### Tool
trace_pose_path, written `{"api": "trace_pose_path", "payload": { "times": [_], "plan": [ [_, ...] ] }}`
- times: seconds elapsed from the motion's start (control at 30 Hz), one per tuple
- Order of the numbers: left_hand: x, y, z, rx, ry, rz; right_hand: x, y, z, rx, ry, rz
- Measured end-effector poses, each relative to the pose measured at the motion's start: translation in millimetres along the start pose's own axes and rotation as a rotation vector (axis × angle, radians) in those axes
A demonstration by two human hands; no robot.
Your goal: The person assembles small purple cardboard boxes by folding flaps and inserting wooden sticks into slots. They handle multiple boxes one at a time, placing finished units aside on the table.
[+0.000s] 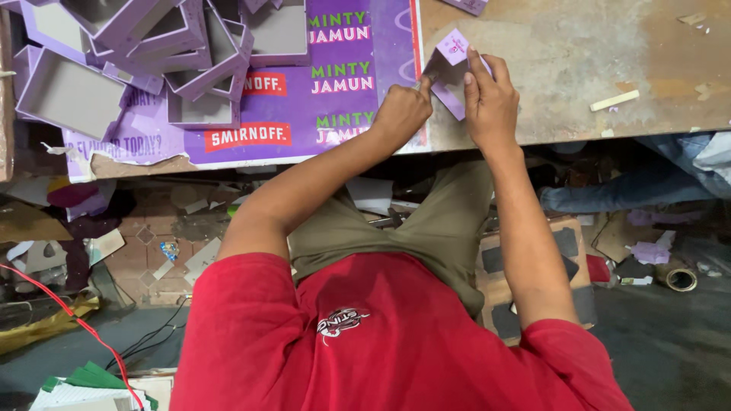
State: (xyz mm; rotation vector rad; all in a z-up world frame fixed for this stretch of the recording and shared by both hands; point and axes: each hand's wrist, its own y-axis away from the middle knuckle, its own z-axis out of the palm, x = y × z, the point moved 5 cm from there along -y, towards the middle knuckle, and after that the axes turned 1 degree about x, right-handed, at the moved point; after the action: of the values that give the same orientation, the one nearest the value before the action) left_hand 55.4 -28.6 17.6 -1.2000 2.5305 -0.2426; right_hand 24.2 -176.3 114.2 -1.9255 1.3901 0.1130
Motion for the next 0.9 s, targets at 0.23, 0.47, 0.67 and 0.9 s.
{"api": "trace_pose_path", "payload": {
  "times": [0.23, 0.47, 0.67, 0.9],
  "plan": [
    [51, 4, -20, -0.051, 0.437, -0.017, 3, -2, 4, 0.009, 0.032, -0.012],
    [30, 5, -7, -0.120, 0.887, -0.089, 3, 0, 5, 0.000, -0.015, 0.031],
    [34, 8, -7, -0.176, 0.717, -0.118, 1, 4, 5, 0.010, 0.001, 0.021],
    [-22, 5, -16, -0.041, 0.480, -0.108, 0, 1, 4, 0.009, -0.005, 0.036]
  ]
}}
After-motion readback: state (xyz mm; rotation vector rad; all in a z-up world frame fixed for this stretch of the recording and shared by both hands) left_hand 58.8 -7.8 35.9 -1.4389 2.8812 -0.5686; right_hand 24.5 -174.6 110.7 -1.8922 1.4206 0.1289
